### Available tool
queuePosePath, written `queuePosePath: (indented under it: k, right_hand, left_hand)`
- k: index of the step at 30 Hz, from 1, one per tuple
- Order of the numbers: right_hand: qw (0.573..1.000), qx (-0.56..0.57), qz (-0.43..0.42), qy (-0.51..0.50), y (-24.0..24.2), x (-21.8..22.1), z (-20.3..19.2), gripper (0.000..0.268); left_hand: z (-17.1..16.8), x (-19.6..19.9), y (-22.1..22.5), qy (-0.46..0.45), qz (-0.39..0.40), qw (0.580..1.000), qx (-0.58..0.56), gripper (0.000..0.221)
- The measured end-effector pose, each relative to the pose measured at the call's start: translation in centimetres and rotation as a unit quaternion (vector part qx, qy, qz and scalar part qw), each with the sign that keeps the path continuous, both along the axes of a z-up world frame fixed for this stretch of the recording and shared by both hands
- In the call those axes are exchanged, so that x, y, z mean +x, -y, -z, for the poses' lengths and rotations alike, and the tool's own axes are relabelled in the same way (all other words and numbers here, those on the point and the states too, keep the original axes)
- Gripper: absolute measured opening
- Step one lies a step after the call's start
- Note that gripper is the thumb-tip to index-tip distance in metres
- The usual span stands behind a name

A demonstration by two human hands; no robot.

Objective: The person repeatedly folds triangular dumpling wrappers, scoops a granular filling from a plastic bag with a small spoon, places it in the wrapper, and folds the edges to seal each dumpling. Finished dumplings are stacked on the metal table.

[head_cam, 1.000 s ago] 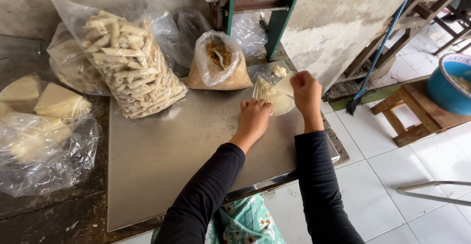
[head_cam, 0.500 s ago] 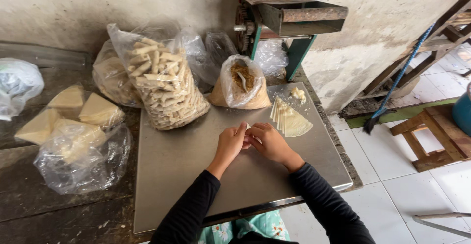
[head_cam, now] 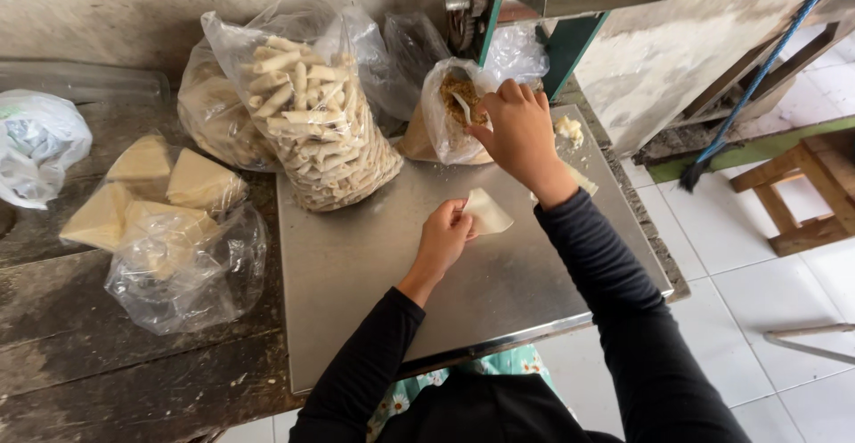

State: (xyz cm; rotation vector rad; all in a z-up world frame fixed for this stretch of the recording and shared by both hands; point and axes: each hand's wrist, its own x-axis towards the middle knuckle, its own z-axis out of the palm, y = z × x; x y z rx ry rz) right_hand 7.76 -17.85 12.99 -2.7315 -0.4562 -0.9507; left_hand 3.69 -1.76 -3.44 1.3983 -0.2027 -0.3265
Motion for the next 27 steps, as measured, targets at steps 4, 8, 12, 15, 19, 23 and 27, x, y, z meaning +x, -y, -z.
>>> queuePosePath:
  k: [4, 8, 12, 15, 19, 23, 27]
  right_hand:
    - [0.995, -0.087, 0.043, -0.004, 0.2, 1.9, 1.7, 0.015]
    - [0.976, -0.175, 0.12, 0.04, -0.2, 3.5, 2.5, 0.01]
    - [0.989, -0.116, 0.082, -0.043, -0.5, 3.1, 2.0, 0.029]
    - [0.985, -0.131, 0.089, -0.063, -0.8, 2.7, 1.9, 0.024]
    - [0.984, -0.142, 0.109, -0.009, -0.5, 3.5, 2.6, 0.018]
    - [0.989, -0.072, 0.132, -0.012, -0.6, 5.6, 2.8, 0.003]
    - [0.986, 0.166, 0.007, 0.004, -1.3, 7.4, 2.3, 0.011]
  left_hand:
    - [-1.4, -0.9, -0.5, 0.082, -0.032, 0.986, 0.142, 0.035]
    - [-3.4, -2.1, -1.3, 0.165, -0.026, 0.948, 0.271, 0.035]
    - [-4.2, -2.4, -1.7, 0.213, -0.032, 0.924, 0.315, 0.03]
    - [-4.1, -2.3, -2.0, 0.295, -0.054, 0.891, 0.34, 0.026]
    - [-3.8, -1.9, -2.1, 0.241, -0.014, 0.906, 0.349, 0.027]
    - [-3.9, -1.7, -2.6, 0.223, -0.007, 0.914, 0.339, 0.028]
    - [-3.8, -1.7, -2.8, 0.223, -0.002, 0.917, 0.331, 0.026]
